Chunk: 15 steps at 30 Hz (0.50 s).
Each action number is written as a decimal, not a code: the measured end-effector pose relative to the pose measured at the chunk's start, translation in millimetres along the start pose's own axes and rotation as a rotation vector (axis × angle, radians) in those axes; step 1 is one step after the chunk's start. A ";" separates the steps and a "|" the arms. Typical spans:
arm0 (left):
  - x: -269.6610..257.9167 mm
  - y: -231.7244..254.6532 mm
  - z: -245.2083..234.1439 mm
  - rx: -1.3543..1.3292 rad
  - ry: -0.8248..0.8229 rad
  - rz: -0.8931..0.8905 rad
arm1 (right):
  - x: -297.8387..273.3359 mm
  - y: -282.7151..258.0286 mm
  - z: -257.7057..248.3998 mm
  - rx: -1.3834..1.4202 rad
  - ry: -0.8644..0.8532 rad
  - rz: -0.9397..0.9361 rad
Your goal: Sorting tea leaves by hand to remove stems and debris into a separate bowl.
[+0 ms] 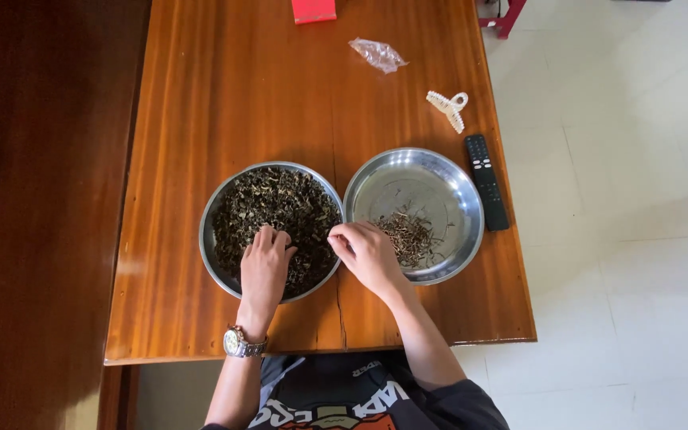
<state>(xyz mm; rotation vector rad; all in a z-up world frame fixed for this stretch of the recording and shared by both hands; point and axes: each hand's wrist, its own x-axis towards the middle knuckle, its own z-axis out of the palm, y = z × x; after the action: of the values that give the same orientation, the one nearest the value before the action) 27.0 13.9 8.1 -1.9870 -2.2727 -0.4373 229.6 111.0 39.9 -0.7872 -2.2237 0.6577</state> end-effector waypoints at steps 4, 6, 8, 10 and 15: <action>-0.2 1.0 -3.5 0.015 -0.035 0.012 | 2.9 -12.8 -9.4 0.019 -0.014 0.000; -0.7 0.9 -2.1 0.037 -0.041 0.017 | 3.2 -18.6 -12.3 0.019 -0.011 -0.003; -2.2 -0.3 2.9 0.041 -0.019 0.028 | 1.1 -22.7 -13.5 0.034 -0.024 -0.006; -3.6 -2.4 6.5 0.036 -0.004 0.034 | -4.5 -27.5 -14.0 0.025 -0.015 -0.015; -6.9 -9.5 20.6 -0.006 0.066 0.054 | -21.1 -32.7 -14.8 -0.031 0.034 -0.055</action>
<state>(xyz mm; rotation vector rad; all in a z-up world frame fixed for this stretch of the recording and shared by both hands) 21.0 11.9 -14.8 -1.9998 -2.1763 -0.4984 241.6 77.3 61.3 -0.7446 -2.2212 0.5807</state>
